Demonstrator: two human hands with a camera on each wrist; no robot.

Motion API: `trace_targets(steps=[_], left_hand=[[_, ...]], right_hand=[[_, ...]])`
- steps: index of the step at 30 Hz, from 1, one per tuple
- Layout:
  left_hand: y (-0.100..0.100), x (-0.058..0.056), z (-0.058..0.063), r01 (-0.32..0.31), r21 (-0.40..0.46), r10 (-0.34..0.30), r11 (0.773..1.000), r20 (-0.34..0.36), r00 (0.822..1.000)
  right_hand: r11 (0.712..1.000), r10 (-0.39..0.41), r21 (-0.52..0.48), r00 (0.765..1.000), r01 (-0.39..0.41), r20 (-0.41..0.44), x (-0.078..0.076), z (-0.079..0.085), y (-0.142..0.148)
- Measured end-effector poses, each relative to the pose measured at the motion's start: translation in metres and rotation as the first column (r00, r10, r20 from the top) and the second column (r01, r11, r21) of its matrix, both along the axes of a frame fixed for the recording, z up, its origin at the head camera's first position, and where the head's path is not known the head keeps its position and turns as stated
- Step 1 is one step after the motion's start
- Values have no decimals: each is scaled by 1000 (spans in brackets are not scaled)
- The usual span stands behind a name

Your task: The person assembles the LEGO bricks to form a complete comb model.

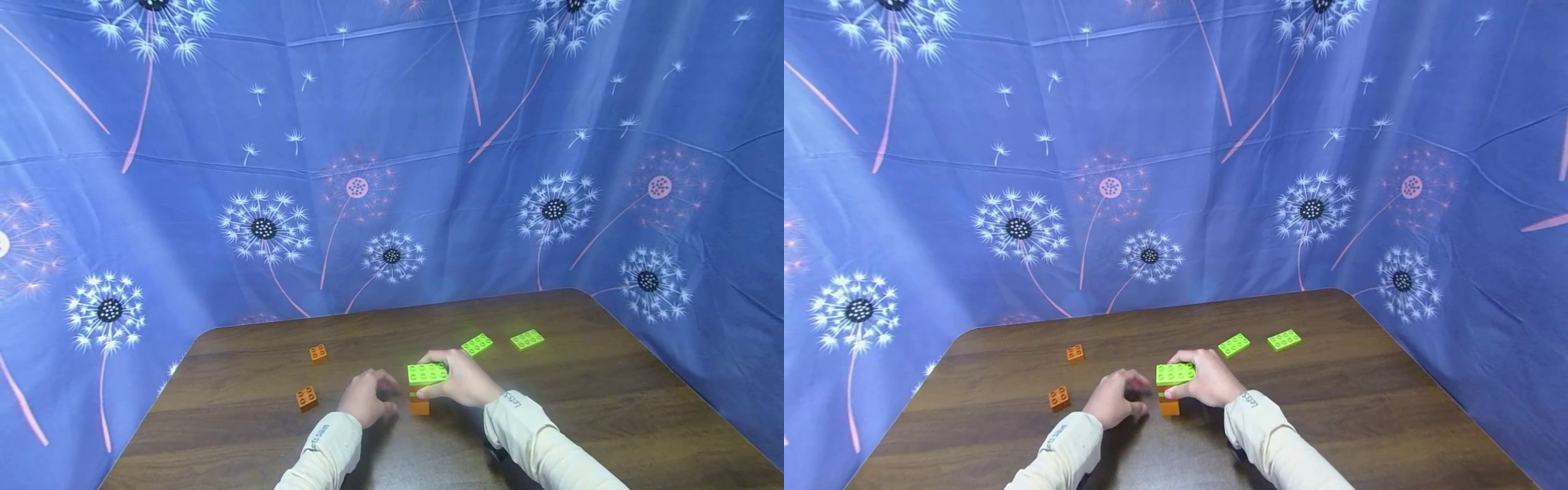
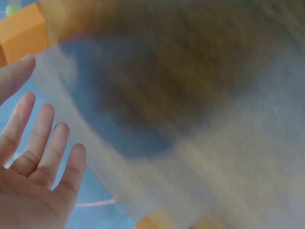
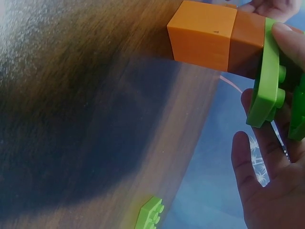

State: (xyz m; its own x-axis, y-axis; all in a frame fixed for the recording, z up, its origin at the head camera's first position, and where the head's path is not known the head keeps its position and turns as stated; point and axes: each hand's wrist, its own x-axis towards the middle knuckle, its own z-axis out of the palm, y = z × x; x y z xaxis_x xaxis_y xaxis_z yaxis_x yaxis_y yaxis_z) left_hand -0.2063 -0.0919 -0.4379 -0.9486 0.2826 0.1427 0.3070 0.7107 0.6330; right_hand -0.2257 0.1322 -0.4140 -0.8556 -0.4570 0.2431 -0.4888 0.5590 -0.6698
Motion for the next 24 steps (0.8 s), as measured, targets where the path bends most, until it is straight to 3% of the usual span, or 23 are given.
trace_targets(steps=[11, 24], left_hand=[[-25, -5, 14, -27, -13, 26, 1000, -67, 997], [-56, -11, 22, -129, -58, 122, 990, -104, 987]], right_hand=[[1000, 3, 8, 1000, -3, 9, -2, -2, 1], [1000, 17, -1, 1000, -17, -6, -3, -3, 2]])
